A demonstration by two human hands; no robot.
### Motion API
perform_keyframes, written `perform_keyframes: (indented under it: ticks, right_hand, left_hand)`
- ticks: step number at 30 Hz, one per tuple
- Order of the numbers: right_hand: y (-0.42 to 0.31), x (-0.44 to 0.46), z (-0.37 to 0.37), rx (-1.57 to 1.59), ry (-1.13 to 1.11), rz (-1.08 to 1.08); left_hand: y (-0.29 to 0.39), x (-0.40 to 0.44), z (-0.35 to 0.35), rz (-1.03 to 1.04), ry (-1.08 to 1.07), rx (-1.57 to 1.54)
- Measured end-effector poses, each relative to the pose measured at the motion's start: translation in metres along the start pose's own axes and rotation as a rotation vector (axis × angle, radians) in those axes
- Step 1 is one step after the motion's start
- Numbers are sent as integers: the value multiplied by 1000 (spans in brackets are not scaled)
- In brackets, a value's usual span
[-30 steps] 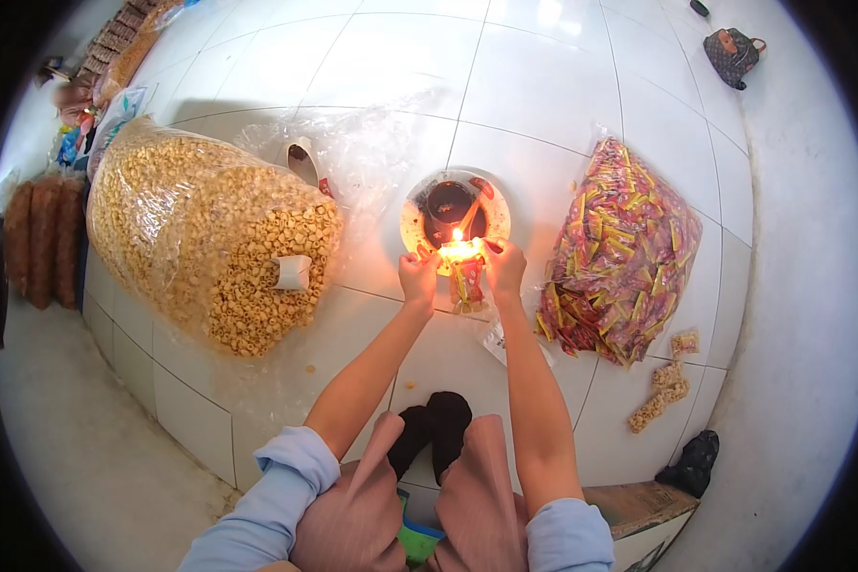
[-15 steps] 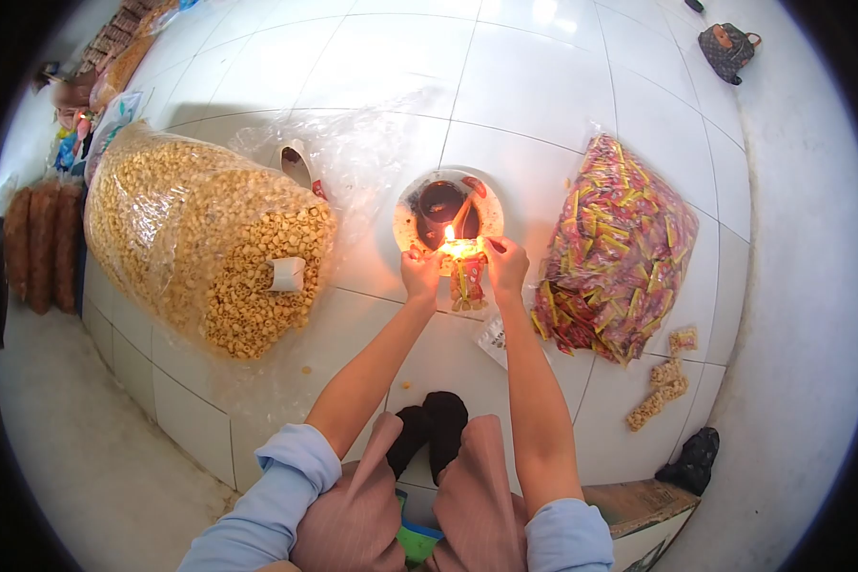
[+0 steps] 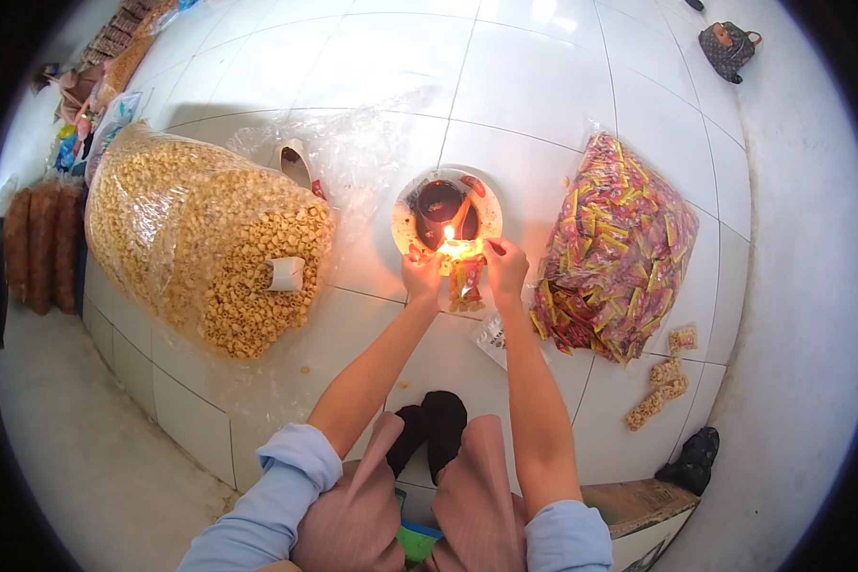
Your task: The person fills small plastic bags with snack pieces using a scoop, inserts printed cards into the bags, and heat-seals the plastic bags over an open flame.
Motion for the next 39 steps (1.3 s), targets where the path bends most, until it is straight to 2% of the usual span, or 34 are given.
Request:
perform_keyframes:
  ticks: [2, 3, 5, 6, 8, 12, 14, 17, 18, 20, 21, 24, 26, 28, 30, 32, 33, 34, 36, 38, 39]
  right_hand:
    - [-8, -9, 5, -82, -16, -71]
    - [-12, -15, 6, -85, -36, -69]
    - [-24, -32, 5, -41, -71, -72]
    - [-26, -39, 4, -2, -101, -70]
    - [-32, -51, 1, 8, -120, -83]
    - [-62, -77, -18, 85, -94, -125]
    - [-73, -87, -31, 115, -73, -143]
    - [-92, -103, -50, 170, -85, -166]
    - [-97, -109, -54, 171, -79, -178]
    - [-110, -122, -61, 246, -104, -215]
    - [-119, -129, -66, 248, -95, -232]
    - [-144, -145, -85, 198, -49, -271]
    - [-156, -151, -98, 152, -13, -291]
    - [-160, -151, -112, 223, 43, -317]
    - [-169, -153, -125, 294, 100, -345]
    - [-183, -159, -135, 281, 108, -328]
    - [-192, -164, -140, 293, 119, -297]
    - [-196, -162, -145, 298, 132, -316]
    - [-198, -160, -159, 481, 222, -303]
    - [-206, -168, -177, 487, 263, -315]
    - [-201, -166, -179, 707, 133, -220]
  left_hand:
    - [0, -4, -8, -56, -144, -287]
    - [2, -6, -17, -49, -139, -287]
    - [11, -13, -24, 42, -313, -354]
    - [17, -15, -30, 44, -312, -354]
    - [33, -23, -36, 192, -443, -53]
    - [48, -45, -67, 308, -385, 20]
    - [27, -37, -90, 143, -146, -300]
    - [50, -53, -100, 301, -102, -360]
    - [63, -64, -102, 311, -106, -368]
    - [107, -100, -81, 467, -472, -277]
    - [113, -108, -73, 405, -501, -342]
    - [132, -117, -74, 452, -571, -304]
    - [145, -125, -81, 538, -500, -379]
    - [141, -115, -95, 416, -273, -534]
    - [153, -119, -96, 407, -334, -536]
    - [176, -143, -82, 399, -607, -630]
    - [191, -158, -74, 584, -738, -492]
    - [200, -164, -73, 602, -750, -499]
    - [210, -182, -62, 654, -877, -152]
    - [226, -191, -56, 610, -887, -210]
    - [231, -194, -52, 591, -853, -210]
Point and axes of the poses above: each hand's wrist, its own x-axis towards the middle knuckle, its own z-axis out of the palm, y = z × x, the point moved 5 cm from there along x, towards the middle knuckle, and after that the axes turned 4 degrees about z, right-handed, at the moved point
